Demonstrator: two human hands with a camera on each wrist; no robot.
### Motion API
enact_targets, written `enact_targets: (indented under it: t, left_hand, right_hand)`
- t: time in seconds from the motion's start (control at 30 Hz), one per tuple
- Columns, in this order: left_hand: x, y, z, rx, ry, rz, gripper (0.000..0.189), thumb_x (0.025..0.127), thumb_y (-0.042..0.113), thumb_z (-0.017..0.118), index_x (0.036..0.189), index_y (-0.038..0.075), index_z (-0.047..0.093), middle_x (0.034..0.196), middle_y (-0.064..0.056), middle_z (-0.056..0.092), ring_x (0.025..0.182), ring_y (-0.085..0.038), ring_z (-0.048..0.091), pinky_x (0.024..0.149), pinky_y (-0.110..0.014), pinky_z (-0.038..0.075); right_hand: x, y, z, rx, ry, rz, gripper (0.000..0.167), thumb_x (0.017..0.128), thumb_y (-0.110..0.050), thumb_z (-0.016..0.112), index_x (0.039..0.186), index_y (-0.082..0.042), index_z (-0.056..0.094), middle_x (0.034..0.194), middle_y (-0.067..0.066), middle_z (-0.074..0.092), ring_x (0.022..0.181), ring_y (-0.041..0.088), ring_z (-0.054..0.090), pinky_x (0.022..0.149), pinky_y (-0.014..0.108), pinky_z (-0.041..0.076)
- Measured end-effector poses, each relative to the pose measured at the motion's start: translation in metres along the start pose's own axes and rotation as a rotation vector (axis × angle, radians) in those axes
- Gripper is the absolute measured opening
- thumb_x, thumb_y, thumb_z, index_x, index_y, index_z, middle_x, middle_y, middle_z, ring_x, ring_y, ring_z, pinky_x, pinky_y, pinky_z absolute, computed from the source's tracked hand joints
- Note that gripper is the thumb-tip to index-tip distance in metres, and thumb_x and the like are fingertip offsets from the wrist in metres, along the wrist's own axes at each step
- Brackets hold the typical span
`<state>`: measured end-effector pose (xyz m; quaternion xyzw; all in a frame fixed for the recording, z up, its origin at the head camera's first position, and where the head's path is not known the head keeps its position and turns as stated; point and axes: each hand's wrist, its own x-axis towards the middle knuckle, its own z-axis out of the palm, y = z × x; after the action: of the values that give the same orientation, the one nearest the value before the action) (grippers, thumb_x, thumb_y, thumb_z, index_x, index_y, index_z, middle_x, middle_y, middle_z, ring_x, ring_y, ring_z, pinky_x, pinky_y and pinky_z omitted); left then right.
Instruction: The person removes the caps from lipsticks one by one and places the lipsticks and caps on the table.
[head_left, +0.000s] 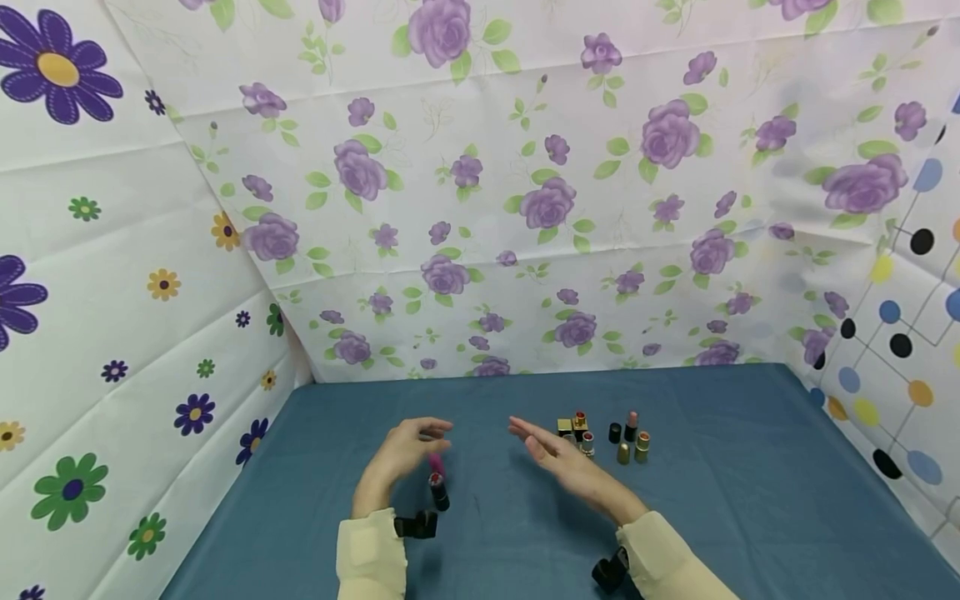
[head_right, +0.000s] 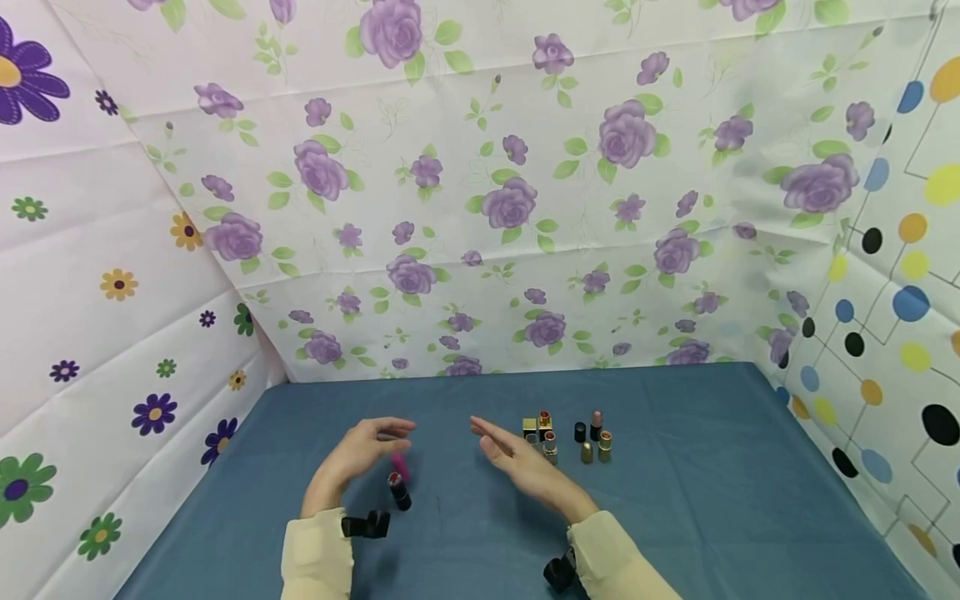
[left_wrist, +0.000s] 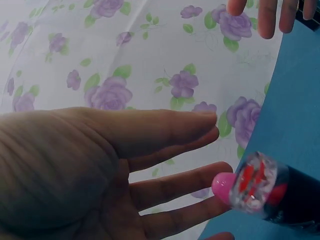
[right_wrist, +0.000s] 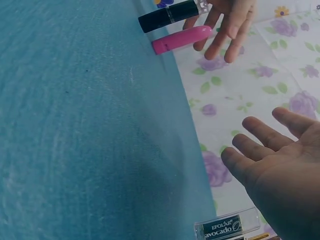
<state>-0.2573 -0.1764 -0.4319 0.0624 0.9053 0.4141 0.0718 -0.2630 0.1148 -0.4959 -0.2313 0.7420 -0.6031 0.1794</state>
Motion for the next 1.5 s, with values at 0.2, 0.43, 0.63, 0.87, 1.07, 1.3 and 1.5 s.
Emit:
enact_targets:
  t: [0.2, 0.43, 0.63, 0.87, 1.07, 1.3, 1.5]
  left_hand:
    - [0.0, -0.006, 0.001, 0.018, -0.012, -0.031, 0.032, 0.098, 0.005, 0.071, 0.131, 0.005, 0.072, 0.124, -0.017, 0.07, 0.107, -0.033, 0.069, 0.095, -0.057, 0.054]
    - [0.0, -0.012, 0.003, 0.039, -0.015, -0.041, 0.032, 0.098, 0.0, 0.07, 0.13, 0.003, 0.071, 0.121, -0.017, 0.07, 0.096, -0.026, 0.071, 0.09, -0.053, 0.056]
    - [0.0, -0.013, 0.005, 0.034, -0.014, -0.046, 0.032, 0.096, -0.005, 0.069, 0.128, 0.002, 0.072, 0.111, -0.012, 0.072, 0.087, -0.019, 0.069, 0.082, -0.045, 0.056]
    - [0.001, -0.015, 0.007, 0.047, 0.034, -0.031, 0.026, 0.099, -0.003, 0.066, 0.123, 0.001, 0.074, 0.104, -0.008, 0.073, 0.086, -0.019, 0.066, 0.074, -0.038, 0.05]
    - [0.003, -0.014, 0.009, 0.044, 0.063, -0.045, 0.024, 0.1, 0.003, 0.068, 0.123, 0.005, 0.076, 0.115, -0.01, 0.073, 0.101, -0.026, 0.069, 0.086, -0.048, 0.057]
    - [0.007, -0.004, 0.01, 0.065, 0.086, 0.042, 0.021, 0.102, 0.008, 0.068, 0.12, 0.009, 0.077, 0.116, -0.01, 0.075, 0.109, -0.031, 0.069, 0.089, -0.053, 0.057]
    - [0.008, 0.006, 0.011, 0.063, 0.097, 0.084, 0.021, 0.102, 0.008, 0.067, 0.121, 0.01, 0.077, 0.114, -0.009, 0.075, 0.109, -0.032, 0.069, 0.089, -0.052, 0.057]
  right_hand:
    - [0.0, 0.002, 0.001, -0.002, 0.002, 0.003, 0.05, 0.115, -0.04, 0.037, 0.165, -0.032, 0.031, 0.168, 0.003, 0.034, 0.157, 0.033, 0.024, 0.123, 0.063, 0.023]
    - [0.0, 0.002, 0.001, 0.004, -0.004, 0.0, 0.05, 0.115, -0.04, 0.037, 0.165, -0.031, 0.031, 0.168, 0.004, 0.034, 0.156, 0.033, 0.025, 0.122, 0.062, 0.023]
    - [0.001, 0.005, 0.002, -0.003, -0.007, 0.008, 0.05, 0.115, -0.041, 0.037, 0.164, -0.03, 0.032, 0.167, 0.004, 0.035, 0.156, 0.034, 0.026, 0.122, 0.063, 0.024]
    - [0.004, 0.008, 0.007, 0.005, -0.012, 0.012, 0.05, 0.116, -0.04, 0.036, 0.164, -0.03, 0.033, 0.167, 0.006, 0.036, 0.155, 0.033, 0.029, 0.122, 0.063, 0.024]
    - [0.009, 0.01, 0.014, 0.032, -0.031, 0.013, 0.051, 0.116, -0.041, 0.035, 0.165, -0.027, 0.033, 0.166, 0.008, 0.037, 0.155, 0.034, 0.03, 0.122, 0.062, 0.024]
    - [0.014, 0.011, 0.021, 0.049, -0.044, 0.018, 0.055, 0.115, -0.042, 0.036, 0.165, -0.021, 0.033, 0.165, 0.011, 0.038, 0.153, 0.036, 0.032, 0.122, 0.062, 0.025]
    - [0.018, 0.01, 0.025, 0.071, -0.059, 0.023, 0.056, 0.116, -0.039, 0.035, 0.165, -0.014, 0.031, 0.165, 0.012, 0.038, 0.153, 0.036, 0.032, 0.122, 0.061, 0.025]
